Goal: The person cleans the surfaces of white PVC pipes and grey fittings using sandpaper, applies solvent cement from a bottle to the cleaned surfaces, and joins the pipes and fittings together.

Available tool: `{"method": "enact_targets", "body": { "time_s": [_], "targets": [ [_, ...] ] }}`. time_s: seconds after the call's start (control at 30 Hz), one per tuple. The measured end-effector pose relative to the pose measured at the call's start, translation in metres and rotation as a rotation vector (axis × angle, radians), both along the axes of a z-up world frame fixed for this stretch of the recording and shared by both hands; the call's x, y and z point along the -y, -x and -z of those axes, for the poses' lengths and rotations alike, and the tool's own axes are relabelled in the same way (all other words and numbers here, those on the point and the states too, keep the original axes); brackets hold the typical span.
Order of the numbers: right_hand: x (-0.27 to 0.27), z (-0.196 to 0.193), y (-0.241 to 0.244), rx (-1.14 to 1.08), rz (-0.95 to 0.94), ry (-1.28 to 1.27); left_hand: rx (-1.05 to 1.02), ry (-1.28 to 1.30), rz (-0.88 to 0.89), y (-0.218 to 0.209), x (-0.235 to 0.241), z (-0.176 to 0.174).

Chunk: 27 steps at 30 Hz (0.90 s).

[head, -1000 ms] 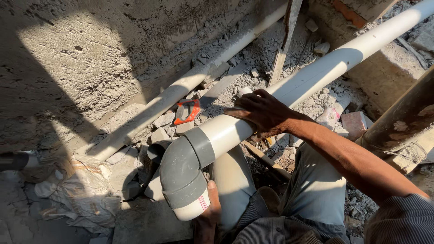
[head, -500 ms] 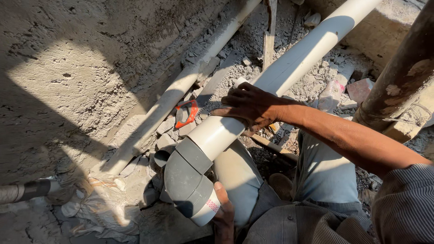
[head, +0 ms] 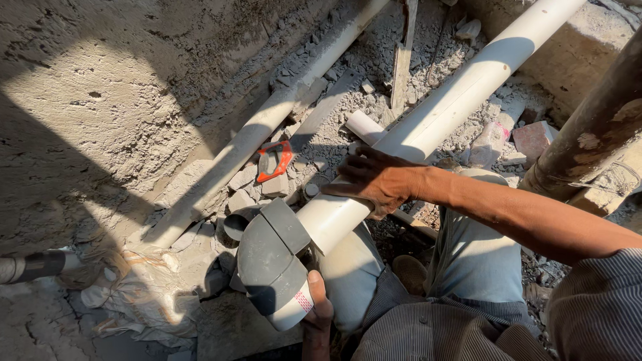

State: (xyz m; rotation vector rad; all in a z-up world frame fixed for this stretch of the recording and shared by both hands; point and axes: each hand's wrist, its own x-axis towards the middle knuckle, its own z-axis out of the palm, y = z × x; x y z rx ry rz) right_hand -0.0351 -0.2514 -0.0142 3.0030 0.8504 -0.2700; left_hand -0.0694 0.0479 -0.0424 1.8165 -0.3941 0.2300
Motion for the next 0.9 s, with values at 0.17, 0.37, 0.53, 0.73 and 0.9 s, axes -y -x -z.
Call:
{"method": "enact_targets", "body": {
  "time_s": [0.17, 0.37, 0.53, 0.73, 0.9],
  "targets": [
    [-0.007, 0.035, 0.009, -0.204, 0.066, -0.195, 0.083, -0.087, -0.028, 0.014, -0.008, 0.013],
    [-0.005, 0.057, 0.021, -0.059, 0.021, -0.350, -0.134, -0.051, 0.034, 0.035, -0.036, 0.046],
    [-0.025, 0.007, 0.036, -0.065, 0.109, -0.439, -0.244, -0.242, -0.022, 0.035, -0.040, 0.033],
    [-0.073, -0.035, 0.039, 0.254, 0.153, -0.708, -0.025, -0.636, 0.098, -0.023, -0.027, -0.080],
    [-0.054, -0.051, 0.048, -0.253, 0.220, -1.153, -0.354, -0.821, 0.614, -0.111, -0.017, -0.177]
  ]
}}
